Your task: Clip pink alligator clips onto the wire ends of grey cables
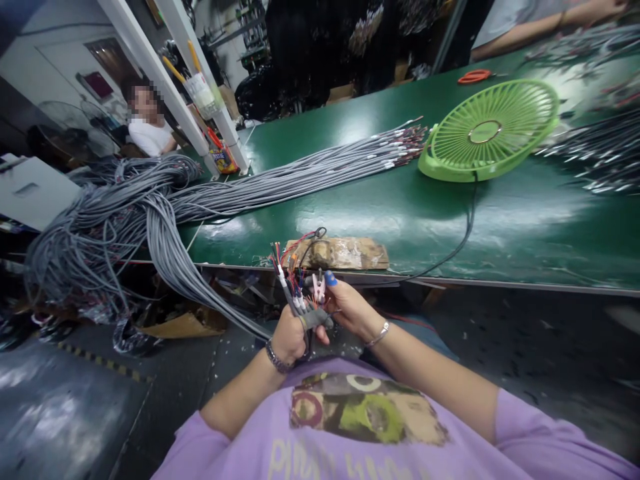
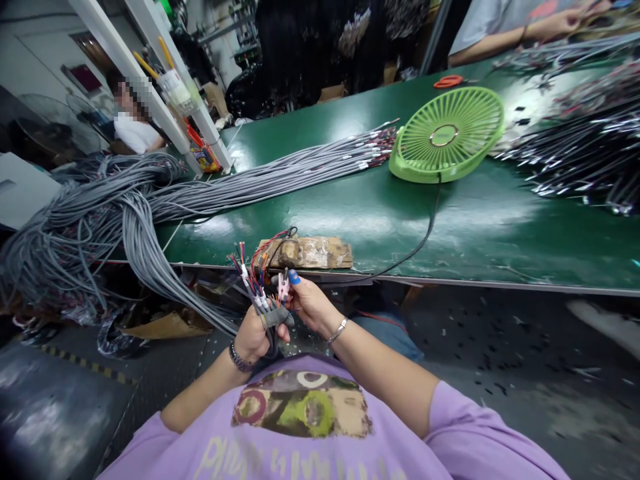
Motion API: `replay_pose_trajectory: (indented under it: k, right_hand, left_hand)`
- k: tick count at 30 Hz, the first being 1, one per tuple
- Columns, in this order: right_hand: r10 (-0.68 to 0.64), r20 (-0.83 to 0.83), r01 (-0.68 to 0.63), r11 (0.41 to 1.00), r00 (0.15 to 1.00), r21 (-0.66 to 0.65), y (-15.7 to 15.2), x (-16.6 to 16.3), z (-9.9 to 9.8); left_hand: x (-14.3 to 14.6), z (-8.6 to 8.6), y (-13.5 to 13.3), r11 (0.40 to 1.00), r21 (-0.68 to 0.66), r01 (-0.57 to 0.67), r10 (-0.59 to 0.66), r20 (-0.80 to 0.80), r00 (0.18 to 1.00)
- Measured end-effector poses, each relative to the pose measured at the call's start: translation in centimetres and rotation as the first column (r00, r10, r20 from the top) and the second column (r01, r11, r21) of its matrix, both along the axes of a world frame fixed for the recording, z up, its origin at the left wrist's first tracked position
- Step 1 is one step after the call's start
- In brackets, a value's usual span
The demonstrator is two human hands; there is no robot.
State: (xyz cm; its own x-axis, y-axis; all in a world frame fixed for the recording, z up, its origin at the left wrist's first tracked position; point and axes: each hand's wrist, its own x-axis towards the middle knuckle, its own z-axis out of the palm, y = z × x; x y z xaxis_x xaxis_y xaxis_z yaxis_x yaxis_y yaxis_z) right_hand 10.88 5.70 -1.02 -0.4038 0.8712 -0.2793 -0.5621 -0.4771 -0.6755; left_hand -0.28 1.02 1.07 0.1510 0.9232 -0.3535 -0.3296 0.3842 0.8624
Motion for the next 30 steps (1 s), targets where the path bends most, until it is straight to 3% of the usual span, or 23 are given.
replay_pose_trajectory:
  k: [7,15,23,30]
  right_hand:
    - [0.001,-0.097,-0.01,0.995,0.995,-0.098,0.2,0.0,-0.1]
    - [0.008,-0.068,-0.012,0.998,0.998,-0.068,0.2,-0.2,-0.8]
    - [0.138,-0.133,-0.153,0.983,0.981,-0.105,0.2,0.8,-0.6]
    - [0.011,-0.006,-0.011,1.0,1.0,0.01,0.2,0.6,-0.3]
  left_hand:
    - [0.2,-0.1,-0.1,0.999,-0.032,-0.021,0.019,-0.051,0.998]
    - [0.1,-0.1,-0.4,0.999,-0.027,-0.018,0.016,-0.066,0.998]
    - [-0.1,-0.2,-1.7,0.999,0.03,-0.028,0.029,-0.055,0.998]
    - [0.4,-0.4,-1.9,0.985,0.086,-0.147,0.153,-0.069,0.986]
